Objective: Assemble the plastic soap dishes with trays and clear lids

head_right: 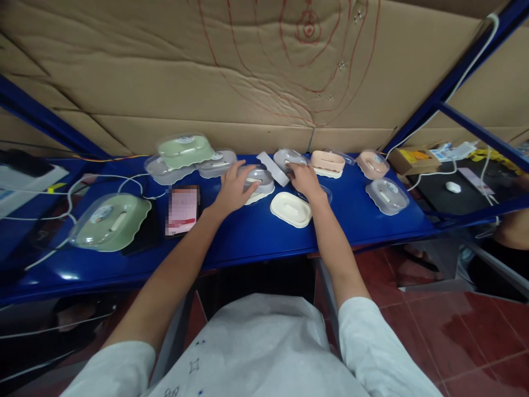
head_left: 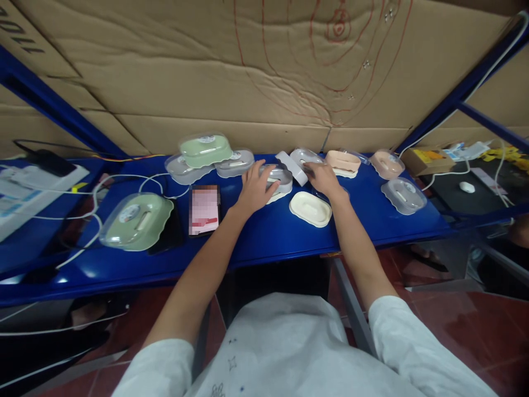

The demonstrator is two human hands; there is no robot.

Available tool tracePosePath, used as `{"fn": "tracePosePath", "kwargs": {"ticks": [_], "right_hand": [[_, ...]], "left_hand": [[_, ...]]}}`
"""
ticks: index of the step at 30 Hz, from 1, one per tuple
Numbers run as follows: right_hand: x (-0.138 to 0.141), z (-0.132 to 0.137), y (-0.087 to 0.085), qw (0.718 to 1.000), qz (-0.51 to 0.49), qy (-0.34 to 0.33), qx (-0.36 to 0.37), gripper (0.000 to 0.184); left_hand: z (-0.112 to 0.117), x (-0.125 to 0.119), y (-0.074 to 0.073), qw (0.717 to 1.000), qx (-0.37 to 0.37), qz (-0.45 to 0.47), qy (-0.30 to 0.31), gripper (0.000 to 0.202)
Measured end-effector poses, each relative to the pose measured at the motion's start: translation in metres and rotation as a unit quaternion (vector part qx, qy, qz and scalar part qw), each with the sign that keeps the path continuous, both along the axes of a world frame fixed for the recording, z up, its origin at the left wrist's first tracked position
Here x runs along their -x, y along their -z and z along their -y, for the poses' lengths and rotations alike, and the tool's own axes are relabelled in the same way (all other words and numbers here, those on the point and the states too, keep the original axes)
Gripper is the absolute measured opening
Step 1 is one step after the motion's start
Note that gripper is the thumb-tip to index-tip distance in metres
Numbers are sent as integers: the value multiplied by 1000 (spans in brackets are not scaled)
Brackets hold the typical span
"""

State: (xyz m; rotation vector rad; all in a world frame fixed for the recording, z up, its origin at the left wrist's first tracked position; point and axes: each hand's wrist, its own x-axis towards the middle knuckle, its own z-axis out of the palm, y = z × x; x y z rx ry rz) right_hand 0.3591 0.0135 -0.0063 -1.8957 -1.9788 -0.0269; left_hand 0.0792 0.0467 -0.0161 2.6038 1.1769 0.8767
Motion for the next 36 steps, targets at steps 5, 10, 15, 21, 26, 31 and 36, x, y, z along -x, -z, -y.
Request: {"fn": "tracePosePath", "kwargs": {"ticks": [5,10,15,21,26,31,36], "right_hand": [[2,-1,8,999,12,21,30,54],[-1,-4,5,999,2,34,21,48],[-2,-2,1,998,-16,57,-26,56],[5,2,-10,995,-40,18,-92,56],[16,3,-18,981,-48,-31,-185,52],[-6,22,-38,968,-31,26,-248,54],[-89,98,-33,960,21,205,-188,56]], "left_hand": [[0,0,2,1000,-4,3,3,60],[0,1,3,1000,-5,3,3,58],[-1,0,4,1000,-10,9,6,57],[-6,1,7,999,-18,29,6,66],[-9,1,6,997,-22,55,-54,71],[-2,2,-3,996,-17,56,-74,60],[4,1,-10,996,-5,56,-65,57]]}}
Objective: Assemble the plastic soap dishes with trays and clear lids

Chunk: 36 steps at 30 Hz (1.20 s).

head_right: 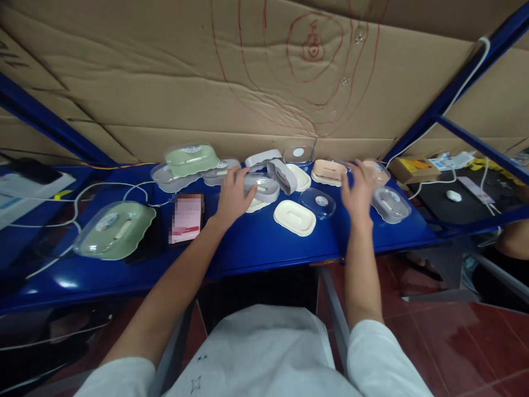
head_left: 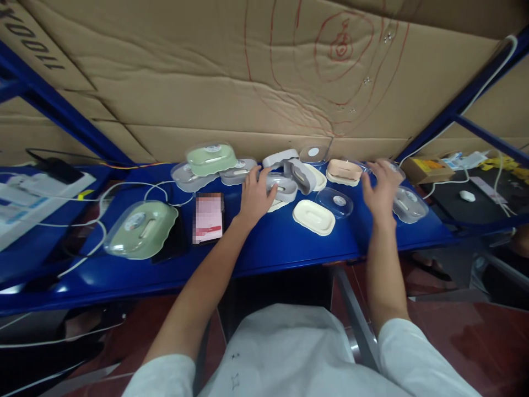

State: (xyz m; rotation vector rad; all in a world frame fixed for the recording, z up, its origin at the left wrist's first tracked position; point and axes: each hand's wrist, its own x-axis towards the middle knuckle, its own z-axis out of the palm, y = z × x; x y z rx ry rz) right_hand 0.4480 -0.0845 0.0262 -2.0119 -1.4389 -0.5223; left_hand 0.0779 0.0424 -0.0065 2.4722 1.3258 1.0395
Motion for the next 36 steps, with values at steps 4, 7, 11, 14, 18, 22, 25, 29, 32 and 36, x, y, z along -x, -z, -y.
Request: {"fn": "tracePosePath", "kwargs": {"ticks": [4,7,11,14,18,22,25,29,32,36], "right_hand": [[-62,75,31,986,-22,167,-1,69],[-80,108,51,980,-35,194,12,76],[-72,110,63,990,-29,138,22,74],[-51,91,58,998,-43,49,20,73],[-13,49,36,996,-61,-67,20,66],[27,-11,18,982,-31,-162,88,63],[46,-48,13,977,-16,-169,132,66],[44,-42,21,985,19,-120,122,68],[27,5,39,994,23,-35,99,66],[3,65,58,994,-9,46,95,55]], "left_hand": [[5,-3,-1,1000,11,-14,11,55],[8,-6,-2,999,11,-30,14,55],[10,-7,-3,999,8,-35,13,53],[9,-7,-2,999,6,-33,13,52],[9,-7,-1,999,1,-33,18,51],[9,-7,1,999,-4,-37,22,51],[8,-7,2,999,-6,-41,23,50],[7,-7,3,999,-3,-47,26,48],[8,-7,3,998,1,-51,33,47],[8,-8,1,998,8,-49,37,47]]}}
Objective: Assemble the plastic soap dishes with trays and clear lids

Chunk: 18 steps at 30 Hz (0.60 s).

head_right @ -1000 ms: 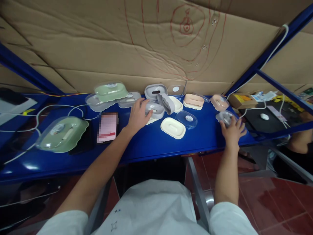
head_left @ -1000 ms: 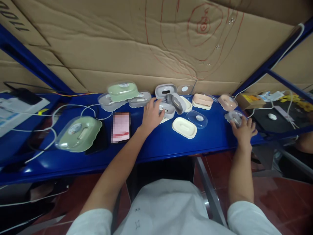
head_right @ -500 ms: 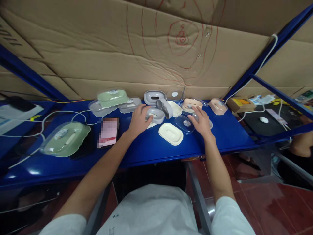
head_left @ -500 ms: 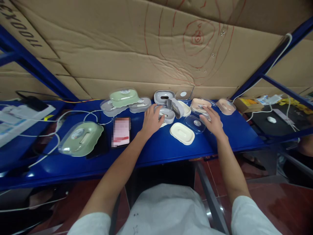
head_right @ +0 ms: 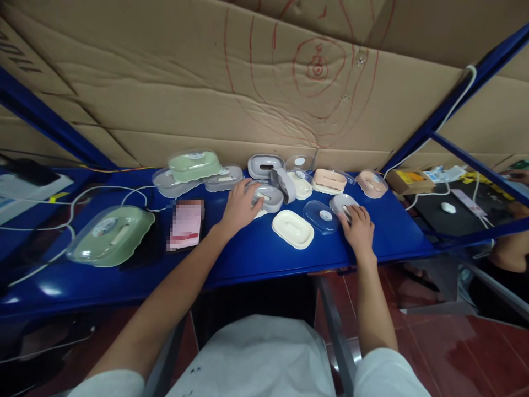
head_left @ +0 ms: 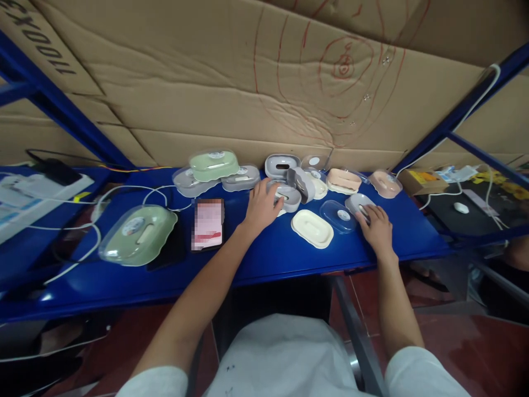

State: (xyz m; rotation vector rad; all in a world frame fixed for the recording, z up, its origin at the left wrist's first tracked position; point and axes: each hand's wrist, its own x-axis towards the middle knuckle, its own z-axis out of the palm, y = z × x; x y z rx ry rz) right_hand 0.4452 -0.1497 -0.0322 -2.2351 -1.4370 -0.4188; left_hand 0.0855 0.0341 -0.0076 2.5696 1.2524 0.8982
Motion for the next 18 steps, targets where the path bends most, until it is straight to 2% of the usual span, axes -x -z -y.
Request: {"fn": "tracePosePath", "kwargs": {"ticks": [2,4,8,12,18], "right_hand": [[-9,14,2,1000,0,1,0,54],[-15,16,-1,1000,0,-2,-4,55],[-17,-1,-15,999,-11,-9,-29,64],[0,-36,-34,995,-16,-81,-47,69],[38,-114,-52,971,-13,-240,-7,54]], "left_hand": [[0,0,-1,1000,4,2,1,47],[0,-1,-1,1000,6,4,1,47],[-1,-1,-1,1000,7,7,-3,46],[0,0,0,1000,5,6,-2,47],[1,0,-1,1000,5,-1,-2,46]]}}
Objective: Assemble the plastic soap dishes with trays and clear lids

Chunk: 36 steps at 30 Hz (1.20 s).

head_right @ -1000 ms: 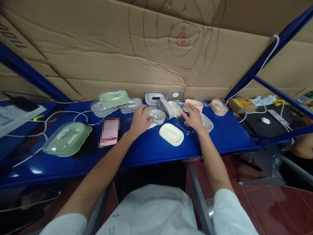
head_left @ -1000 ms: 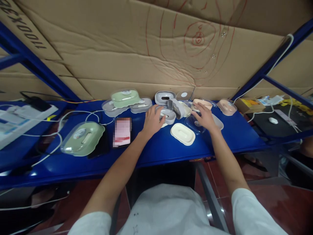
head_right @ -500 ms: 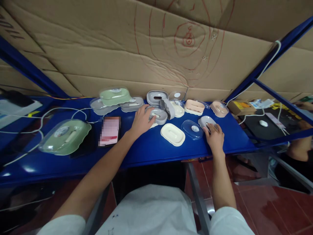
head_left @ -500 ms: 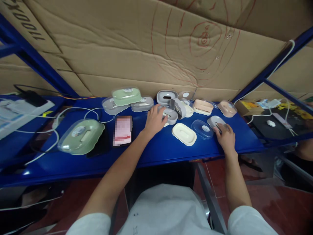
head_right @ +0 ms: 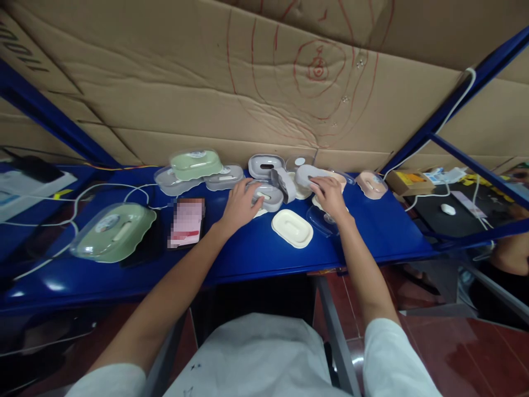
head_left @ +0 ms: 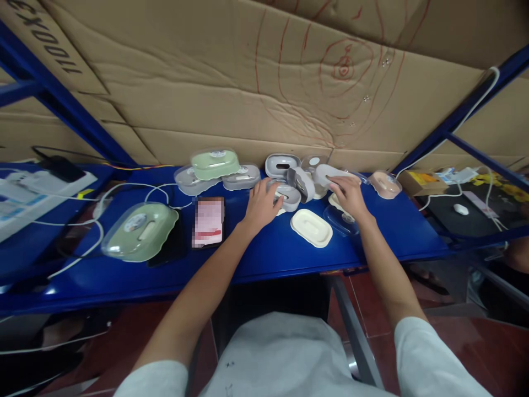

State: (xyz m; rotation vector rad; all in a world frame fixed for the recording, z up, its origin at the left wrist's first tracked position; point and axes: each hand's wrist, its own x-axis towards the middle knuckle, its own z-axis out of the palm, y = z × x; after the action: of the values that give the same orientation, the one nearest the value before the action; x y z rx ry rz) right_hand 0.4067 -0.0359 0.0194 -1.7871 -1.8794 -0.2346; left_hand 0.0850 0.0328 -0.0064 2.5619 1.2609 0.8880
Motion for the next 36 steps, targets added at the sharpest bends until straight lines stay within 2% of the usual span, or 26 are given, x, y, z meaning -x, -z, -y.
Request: {"fn": "tracePosePath", "kwargs": {"ticks": [3,5,8,11,13,15,18,22,28,30,32,34,36], "right_hand": [[-8,-28,-4,1000,0,-9,5,49],[-33,-33,-8,999,-12,31,-12,51],[-88,-21,-13,983,-46,166,-60,56],[-137,3,-4,936,-96,325,-94,60],[-154,15,7,915,-125,372,-89,63],[-161,21,19,906,-150,388,-81,67],[-161,20,28,901,-171,386,-97,61],[-158,12,27,897,-177,366,-173,40],[-155,1,27,897,-167,308,-271,36],[-152,-4,29,905,-158,276,-281,42],[-144,-11,30,920,-148,230,-280,59],[-129,-19,30,940,-137,169,-264,75],[-108,-25,29,959,-126,101,-233,78]], "left_hand": [[0,1,0,1000,-2,-5,1,46],[0,1,-1,1000,-4,-6,2,46],[0,1,-1,1000,-3,-7,4,46],[0,0,-2,1000,2,-7,7,46],[1,-1,-3,1000,7,-8,6,46],[1,0,-4,1000,11,-10,3,46],[1,1,-4,1000,14,-15,1,46],[1,2,-4,1000,6,-19,-1,47],[0,2,-3,1000,-6,-16,7,45],[0,2,-2,1000,-5,-13,8,45],[0,2,-2,1000,-1,-11,9,45],[-1,2,-2,1000,4,-13,10,45],[0,3,-3,1000,7,-15,11,46]]}}
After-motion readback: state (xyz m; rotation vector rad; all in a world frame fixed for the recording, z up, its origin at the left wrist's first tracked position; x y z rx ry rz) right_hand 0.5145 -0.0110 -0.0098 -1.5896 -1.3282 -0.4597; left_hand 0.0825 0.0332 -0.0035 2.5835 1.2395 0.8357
